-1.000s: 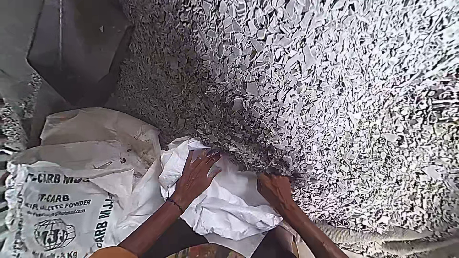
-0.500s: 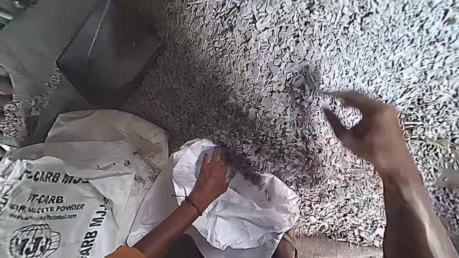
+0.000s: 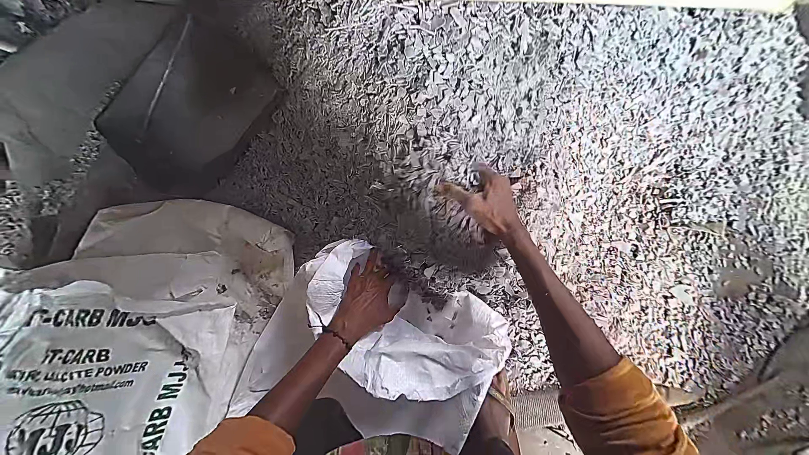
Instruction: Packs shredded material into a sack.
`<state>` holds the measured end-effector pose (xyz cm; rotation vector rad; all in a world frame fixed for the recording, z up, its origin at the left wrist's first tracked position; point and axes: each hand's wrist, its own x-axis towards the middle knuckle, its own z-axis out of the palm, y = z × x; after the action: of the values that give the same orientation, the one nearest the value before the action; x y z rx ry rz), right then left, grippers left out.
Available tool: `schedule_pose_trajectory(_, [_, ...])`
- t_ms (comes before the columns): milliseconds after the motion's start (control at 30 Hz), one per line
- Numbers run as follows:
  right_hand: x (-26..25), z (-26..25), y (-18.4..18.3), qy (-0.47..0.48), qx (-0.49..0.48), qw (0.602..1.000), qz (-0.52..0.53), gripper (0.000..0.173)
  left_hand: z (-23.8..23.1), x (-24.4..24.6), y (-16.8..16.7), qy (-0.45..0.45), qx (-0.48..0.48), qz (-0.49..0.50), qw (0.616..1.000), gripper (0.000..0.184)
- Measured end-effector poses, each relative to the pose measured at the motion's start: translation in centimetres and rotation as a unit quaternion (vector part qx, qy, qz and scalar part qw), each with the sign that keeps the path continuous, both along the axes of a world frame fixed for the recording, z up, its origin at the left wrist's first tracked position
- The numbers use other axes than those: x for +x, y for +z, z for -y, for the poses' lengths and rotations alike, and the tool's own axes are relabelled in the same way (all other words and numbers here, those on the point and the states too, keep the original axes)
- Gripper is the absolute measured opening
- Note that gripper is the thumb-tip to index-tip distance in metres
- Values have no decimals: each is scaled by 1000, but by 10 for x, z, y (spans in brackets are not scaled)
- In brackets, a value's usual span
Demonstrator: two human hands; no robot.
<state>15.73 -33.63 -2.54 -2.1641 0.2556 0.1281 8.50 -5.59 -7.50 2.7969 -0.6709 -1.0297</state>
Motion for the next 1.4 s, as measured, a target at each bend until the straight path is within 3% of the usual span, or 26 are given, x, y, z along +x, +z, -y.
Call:
schedule_pose_trajectory(133, [-36, -45, -12, 71, 67, 992, -78, 58, -2, 1, 14, 15, 10, -29, 999, 69])
schedule_pose_trajectory(233, [-76, -89, -14, 154, 56, 982, -93, 67, -13, -4, 36, 63, 25, -61, 996, 58])
schedule_pose_trajectory(300, [-114, -115, -16, 203, 57, 971, -108, 71, -10, -2, 60, 68, 137, -145, 978, 47])
schedule_pose_trajectory(367, [-153, -134, -26, 260, 40, 957, -121, 66, -4, 3, 72, 5, 236, -211, 949, 45])
schedule_pose_trajectory(467, [-189, -141, -37, 397, 34, 905, -151, 45, 5, 3, 93, -43, 240, -247, 938, 43])
schedule_pose_trajectory(533, [-187, -132, -27, 488, 63, 847, -200, 38, 9, -11, 100, -49, 196, -297, 933, 45])
schedule_pose_trajectory(567, [-183, -123, -24, 505, 89, 838, -186, 33, 11, -17, 101, -57, 169, -326, 928, 45])
schedule_pose_trajectory(600, [-178, -110, -23, 493, 121, 849, -149, 28, 11, -21, 102, -65, 141, -354, 922, 46])
schedule_pose_trajectory(667, [-169, -67, -24, 362, 165, 916, -60, 25, 6, -17, 105, -76, 67, -406, 908, 41])
schedule_pose_trajectory(733, [-157, -10, -32, 159, 83, 982, 52, 33, -13, -7, 109, -43, -64, -443, 893, 36])
schedule_pose_trajectory(767, [-150, 24, -40, 58, 24, 992, 114, 32, -23, 2, 111, -22, -126, -420, 898, 38])
schedule_pose_trajectory(833, [-140, 94, -54, -99, -58, 984, 139, 38, -37, 24, 110, 12, -217, -245, 945, 42])
schedule_pose_trajectory(900, [-131, 149, -71, -190, -83, 977, 55, 53, -40, 52, 96, 94, -265, -20, 960, 38])
schedule_pose_trajectory(967, [-120, 173, -99, -250, -50, 967, -11, 65, -38, 82, 80, 201, -299, 94, 928, 43])
schedule_pose_trajectory(1033, [-104, 165, -116, -271, -27, 962, -30, 72, -37, 105, 54, 282, -329, 100, 895, 63])
schedule_pose_trajectory(1100, [-94, 143, -108, -268, -37, 962, -40, 82, -21, 112, 26, 333, -292, 82, 893, 86])
schedule_pose_trajectory(1167, [-87, 130, -96, -293, -32, 955, -31, 77, 8, 117, 12, 328, -222, 132, 909, 101])
schedule_pose_trajectory(1267, [-86, 121, -89, -293, 63, 954, -28, 68, 18, 113, 14, 323, -180, 153, 916, 102])
schedule_pose_trajectory(1400, [-83, 101, -72, -310, 233, 921, -18, 47, 37, 92, 40, 355, -134, 57, 923, 81])
